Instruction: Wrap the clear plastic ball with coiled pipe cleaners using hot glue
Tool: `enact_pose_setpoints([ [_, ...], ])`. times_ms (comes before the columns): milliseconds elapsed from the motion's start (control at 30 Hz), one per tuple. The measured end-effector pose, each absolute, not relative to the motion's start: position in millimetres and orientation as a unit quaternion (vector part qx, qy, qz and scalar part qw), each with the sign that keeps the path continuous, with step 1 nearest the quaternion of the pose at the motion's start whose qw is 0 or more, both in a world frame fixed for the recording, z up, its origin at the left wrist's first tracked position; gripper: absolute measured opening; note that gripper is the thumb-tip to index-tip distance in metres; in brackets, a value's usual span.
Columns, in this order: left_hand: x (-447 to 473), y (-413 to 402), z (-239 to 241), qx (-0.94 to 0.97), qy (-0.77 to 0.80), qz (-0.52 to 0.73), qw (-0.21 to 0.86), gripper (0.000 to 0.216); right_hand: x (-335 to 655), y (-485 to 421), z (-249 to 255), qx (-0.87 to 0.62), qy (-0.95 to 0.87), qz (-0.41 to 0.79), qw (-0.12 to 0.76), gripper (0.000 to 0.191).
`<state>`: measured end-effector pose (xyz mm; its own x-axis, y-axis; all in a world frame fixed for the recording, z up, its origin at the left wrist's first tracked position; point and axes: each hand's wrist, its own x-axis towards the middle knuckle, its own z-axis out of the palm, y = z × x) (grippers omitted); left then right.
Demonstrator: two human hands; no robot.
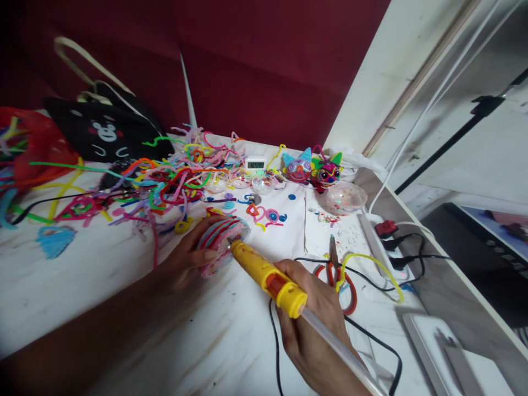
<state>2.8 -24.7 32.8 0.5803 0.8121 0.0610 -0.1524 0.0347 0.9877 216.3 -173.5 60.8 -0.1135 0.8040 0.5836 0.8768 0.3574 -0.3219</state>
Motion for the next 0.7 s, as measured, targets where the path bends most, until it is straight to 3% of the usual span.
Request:
enact_pose_setpoints([
  [700, 7, -28, 37, 0.546, 0.309, 0.384, 0.678, 0.059, 205, -177, 71, -0.556, -0.763, -0.021, 0.328, 0.029],
])
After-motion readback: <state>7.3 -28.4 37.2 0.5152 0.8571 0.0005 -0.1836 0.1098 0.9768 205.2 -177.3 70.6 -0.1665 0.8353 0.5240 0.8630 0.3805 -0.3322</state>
